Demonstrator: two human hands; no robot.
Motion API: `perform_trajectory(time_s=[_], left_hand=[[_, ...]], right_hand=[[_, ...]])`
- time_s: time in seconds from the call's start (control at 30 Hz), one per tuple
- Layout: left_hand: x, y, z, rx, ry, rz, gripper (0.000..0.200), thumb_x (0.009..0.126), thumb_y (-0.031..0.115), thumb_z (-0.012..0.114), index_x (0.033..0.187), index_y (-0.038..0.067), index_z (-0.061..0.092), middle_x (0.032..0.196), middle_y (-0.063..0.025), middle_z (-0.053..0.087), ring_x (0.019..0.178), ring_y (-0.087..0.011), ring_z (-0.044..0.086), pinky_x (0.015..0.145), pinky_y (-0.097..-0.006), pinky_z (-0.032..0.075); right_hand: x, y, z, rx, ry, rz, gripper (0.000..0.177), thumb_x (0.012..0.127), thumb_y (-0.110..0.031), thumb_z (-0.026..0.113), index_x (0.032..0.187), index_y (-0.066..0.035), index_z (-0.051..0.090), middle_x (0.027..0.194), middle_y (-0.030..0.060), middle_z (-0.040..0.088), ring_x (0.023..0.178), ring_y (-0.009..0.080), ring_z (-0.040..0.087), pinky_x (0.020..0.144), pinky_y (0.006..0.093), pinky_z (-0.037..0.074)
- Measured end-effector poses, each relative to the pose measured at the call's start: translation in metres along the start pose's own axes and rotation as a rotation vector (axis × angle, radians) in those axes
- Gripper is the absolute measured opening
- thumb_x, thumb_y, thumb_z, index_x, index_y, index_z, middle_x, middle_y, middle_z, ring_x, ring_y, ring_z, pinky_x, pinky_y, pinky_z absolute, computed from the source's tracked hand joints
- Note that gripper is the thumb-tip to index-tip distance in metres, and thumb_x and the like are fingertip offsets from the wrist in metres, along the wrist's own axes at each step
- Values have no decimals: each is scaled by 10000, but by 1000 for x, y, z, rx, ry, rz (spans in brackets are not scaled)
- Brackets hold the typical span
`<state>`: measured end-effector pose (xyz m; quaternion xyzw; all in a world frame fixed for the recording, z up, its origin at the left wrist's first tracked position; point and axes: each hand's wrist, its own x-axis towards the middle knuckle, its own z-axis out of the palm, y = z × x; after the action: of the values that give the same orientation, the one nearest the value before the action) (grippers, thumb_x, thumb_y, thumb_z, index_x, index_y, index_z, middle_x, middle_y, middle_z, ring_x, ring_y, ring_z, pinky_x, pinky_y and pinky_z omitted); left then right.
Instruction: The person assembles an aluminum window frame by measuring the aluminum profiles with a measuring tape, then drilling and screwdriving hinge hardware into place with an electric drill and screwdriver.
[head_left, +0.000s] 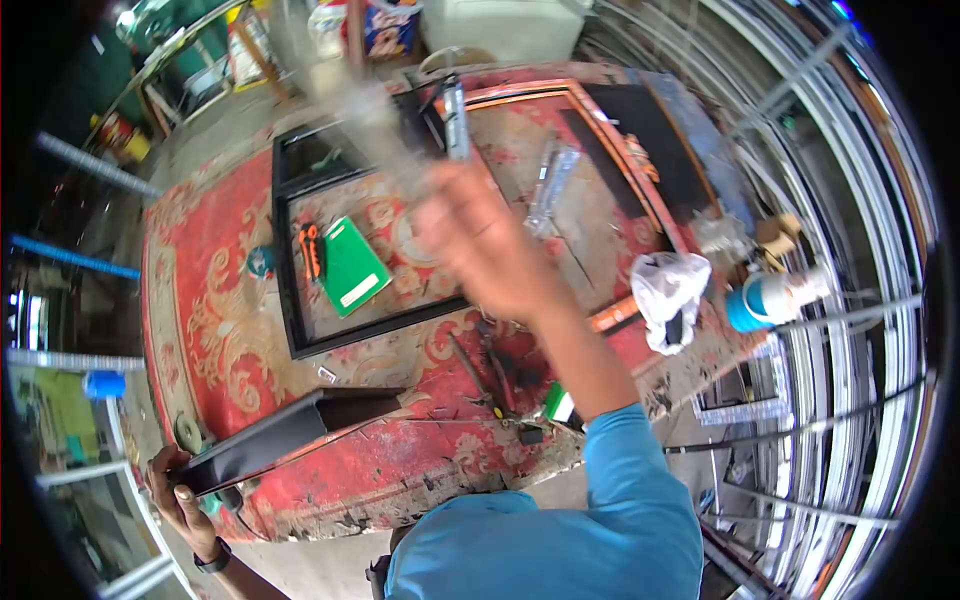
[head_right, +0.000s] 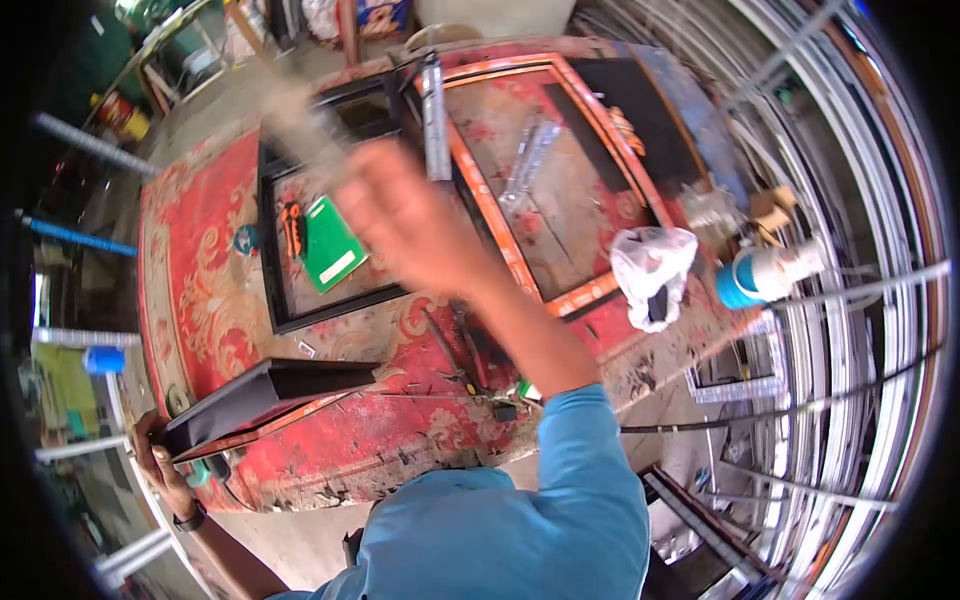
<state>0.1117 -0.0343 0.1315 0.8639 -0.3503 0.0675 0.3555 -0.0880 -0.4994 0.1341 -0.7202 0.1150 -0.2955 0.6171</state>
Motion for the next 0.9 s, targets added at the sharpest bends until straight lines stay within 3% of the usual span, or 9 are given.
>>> perform_trajectory(time_s=[0.1,0.2,0.4,0.53,0.6,0.67,0.73,0.8,0.9], left_hand=[[-2,1,-2,-35,2,106,794,988,675,399,1310,-28,580,1019,-124,609,1044,-255,529,932,-413,412],[-8,12,-14,15,-28,175,840,978,706,386,1330,-37,560,1099,-154,633,1096,-297,535,989,-449,399],[-24,12,-38,-459,-49,180,760,1016,575,471,1509,2,390,1316,-167,568,1182,-265,559,1045,-417,410],[-6,0,-49,-830,80,86,531,1060,231,496,1524,18,349,1429,-164,516,1261,-247,550,1064,-413,444],[9,9,-58,-1121,16,28,591,1029,168,549,1547,58,287,1336,-159,569,1176,-247,603,978,-383,507],[22,12,-49,-1247,70,115,433,1019,86,574,1421,50,419,1209,-117,610,1027,-172,626,858,-320,539],[32,15,-46,-1217,12,167,144,1029,117,584,1145,31,575,956,-26,630,862,-81,586,731,-275,513],[31,24,-52,-1200,-64,239,129,1017,125,604,1101,29,589,884,-49,622,792,-150,600,686,-305,501],[33,42,-82,-632,83,472,164,982,88,634,1129,17,623,935,-96,643,877,-180,657,750,-337,526]], right_hand=[[-44,-61,103,-125,-239,-485,241,1016,-179,599,1184,-59,474,919,112,594,795,203,646,677,324,502],[-78,-93,191,-68,-286,-427,235,988,-166,620,1103,-46,454,773,149,600,606,383,622,532,474,452],[-52,-75,315,-258,-285,-352,256,1030,-258,530,1151,-52,437,816,184,645,808,440,659,667,524,495],[-53,-64,338,-377,-287,-279,320,995,-216,582,1253,-44,505,1004,255,680,960,440,665,760,514,521],[-47,-54,342,-205,-231,-466,281,1048,-209,534,1249,-20,481,977,128,602,883,268,628,823,384,499],[-61,-75,331,-269,-309,-162,223,1078,-213,489,1198,-28,452,939,50,514,853,132,499,791,290,454],[-77,-77,328,-12,-397,-48,225,1078,-228,503,1203,-49,447,954,33,529,858,102,484,797,263,437],[-90,-80,328,-13,-370,-80,302,1070,-299,516,1246,-64,447,1045,39,553,899,112,511,831,281,450],[-97,-81,320,212,-300,-147,447,1051,-428,514,1327,-84,438,1211,60,552,994,142,541,896,329,468]])
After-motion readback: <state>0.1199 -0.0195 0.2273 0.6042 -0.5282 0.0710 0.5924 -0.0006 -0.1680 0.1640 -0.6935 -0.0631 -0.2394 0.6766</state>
